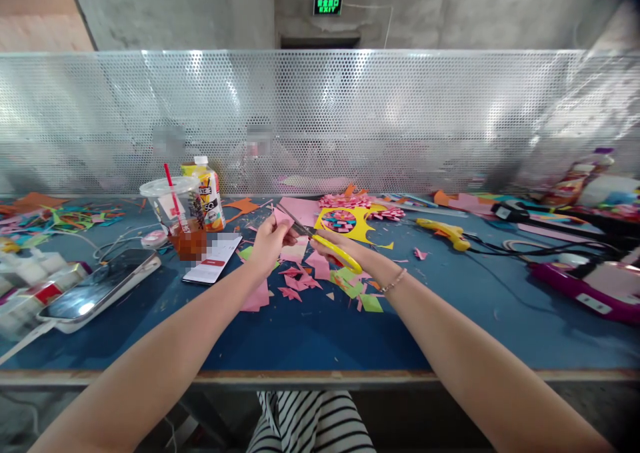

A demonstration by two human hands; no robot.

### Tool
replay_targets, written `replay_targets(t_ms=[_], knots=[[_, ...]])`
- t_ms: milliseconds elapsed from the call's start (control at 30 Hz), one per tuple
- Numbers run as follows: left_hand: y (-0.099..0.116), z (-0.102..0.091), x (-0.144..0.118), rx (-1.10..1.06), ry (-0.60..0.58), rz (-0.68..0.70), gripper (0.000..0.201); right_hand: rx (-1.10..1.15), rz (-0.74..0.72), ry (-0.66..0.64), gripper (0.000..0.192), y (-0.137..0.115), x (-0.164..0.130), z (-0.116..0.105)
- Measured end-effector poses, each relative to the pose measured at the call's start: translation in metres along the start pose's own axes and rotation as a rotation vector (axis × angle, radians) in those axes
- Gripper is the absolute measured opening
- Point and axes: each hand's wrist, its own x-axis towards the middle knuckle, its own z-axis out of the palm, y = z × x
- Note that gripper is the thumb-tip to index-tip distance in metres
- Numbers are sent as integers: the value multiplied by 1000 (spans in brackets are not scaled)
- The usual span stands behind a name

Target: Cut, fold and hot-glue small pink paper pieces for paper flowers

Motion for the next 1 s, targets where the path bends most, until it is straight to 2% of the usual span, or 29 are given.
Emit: replay_targets(t_ms=[200,400,533,800,1000], knots=[[2,-1,-1,41,-13,32,8,-15,10,-64,33,2,0,-3],[4,-2,-1,53,5,43,12,-60,2,-27,31,-2,0,-4],[4,-3,0,54,40,38,10,-63,3,-50,32,-3,-1,-5],[2,-3,0,62,32,30,11,-6,65,-88,33,-3,-2,-3],[3,-4,-1,78,38,24,11,-120,-15,-49,32,-2,0,-5]])
